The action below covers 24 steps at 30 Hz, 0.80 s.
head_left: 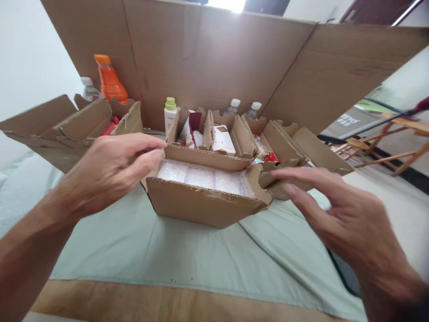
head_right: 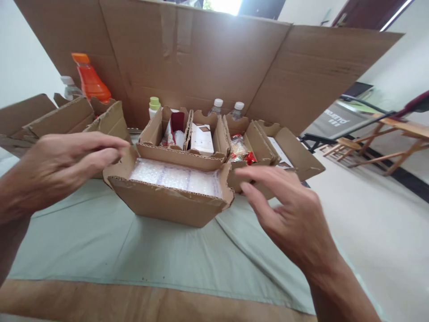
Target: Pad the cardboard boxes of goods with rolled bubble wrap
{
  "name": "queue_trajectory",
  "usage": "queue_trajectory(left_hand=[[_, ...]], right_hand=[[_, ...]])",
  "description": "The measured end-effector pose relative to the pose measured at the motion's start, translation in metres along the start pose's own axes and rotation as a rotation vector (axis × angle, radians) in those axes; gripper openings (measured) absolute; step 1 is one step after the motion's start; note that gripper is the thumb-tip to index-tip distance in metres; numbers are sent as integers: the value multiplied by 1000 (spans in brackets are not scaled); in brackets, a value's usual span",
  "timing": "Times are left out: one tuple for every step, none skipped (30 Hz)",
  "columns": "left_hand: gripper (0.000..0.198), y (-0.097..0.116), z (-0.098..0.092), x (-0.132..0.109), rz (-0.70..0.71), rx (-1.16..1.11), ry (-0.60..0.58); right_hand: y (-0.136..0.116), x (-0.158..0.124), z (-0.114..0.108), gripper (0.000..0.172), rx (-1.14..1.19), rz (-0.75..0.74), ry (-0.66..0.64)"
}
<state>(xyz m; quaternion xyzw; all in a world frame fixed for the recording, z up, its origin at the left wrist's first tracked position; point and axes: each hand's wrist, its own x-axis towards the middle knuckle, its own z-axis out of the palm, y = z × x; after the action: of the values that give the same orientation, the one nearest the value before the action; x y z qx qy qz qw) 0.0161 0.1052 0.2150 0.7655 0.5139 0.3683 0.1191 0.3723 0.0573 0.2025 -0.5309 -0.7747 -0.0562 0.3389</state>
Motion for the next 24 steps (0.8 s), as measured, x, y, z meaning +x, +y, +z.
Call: queue_trajectory(left_hand=[[30,-7,1,-17,-68,-33,82],[37,-16,6,-33,-158,-87,158],[51,-27,13,-48,-240,-162,180],[69,-39,23,-60,-288,-243,121],[82,-49,36,-69,-324,-318,68],[89,-58,49,-74,-335,-400,20],[91,-65,62,-77,-329,-469,-30],[90,-68,74,-77,-325,-529,-57],[88,-68,85,-76,-317,-584,-67],[85,-65,93,-74,-311,-627,-61],[83,-59,100,-73,-305,-657,-46],[82,-51,103,-74,-298,-671,-30],[80,-42,105,-78,-288,-664,-20],[78,-32,105,-86,-277,-635,-20],[76,-24,104,-98,-268,-590,-30],[74,-17,102,-113,-261,-539,-36],[73,-12,98,-130,-255,-489,-35],[72,-9,92,-148,-256,-448,-24],[71,-9,84,-165,-262,-413,6],[71,-12,75,-180,-296,-377,34],[70,-16,65,-191,-355,-333,73],[69,-22,54,-197,-408,-286,114],[68,-27,44,-199,-446,-244,151],[69,-32,35,-195,-458,-212,188]], right_hand=[[5,-18,2,26,20,67,21],[10,-35,7,31,43,123,15],[14,-48,16,40,78,166,-13],[16,-57,28,48,130,190,-56],[15,-62,42,55,193,205,-98],[12,-62,57,59,261,218,-129],[8,-60,71,59,323,235,-144],[2,-56,84,59,369,258,-146],[-3,-51,94,58,396,283,-134],[-7,-48,101,58,405,306,-114],[-10,-49,104,58,400,325,-90],[-12,-54,104,58,385,336,-71],[-11,-64,101,57,361,336,-55],[-10,-79,96,55,325,326,-37],[-10,-97,90,54,276,312,-17],[-10,-116,82,53,221,297,4],[-13,-134,75,53,162,283,29],[-19,-147,70,54,126,277,38],[-27,-155,66,57,120,271,28],[-39,-155,66,61,149,256,1],[-52,-148,68,64,212,229,-38],[-65,-135,73,67,294,190,-70],[-76,-117,79,67,378,140,-79],[-84,-98,86,68,461,126,-92]])
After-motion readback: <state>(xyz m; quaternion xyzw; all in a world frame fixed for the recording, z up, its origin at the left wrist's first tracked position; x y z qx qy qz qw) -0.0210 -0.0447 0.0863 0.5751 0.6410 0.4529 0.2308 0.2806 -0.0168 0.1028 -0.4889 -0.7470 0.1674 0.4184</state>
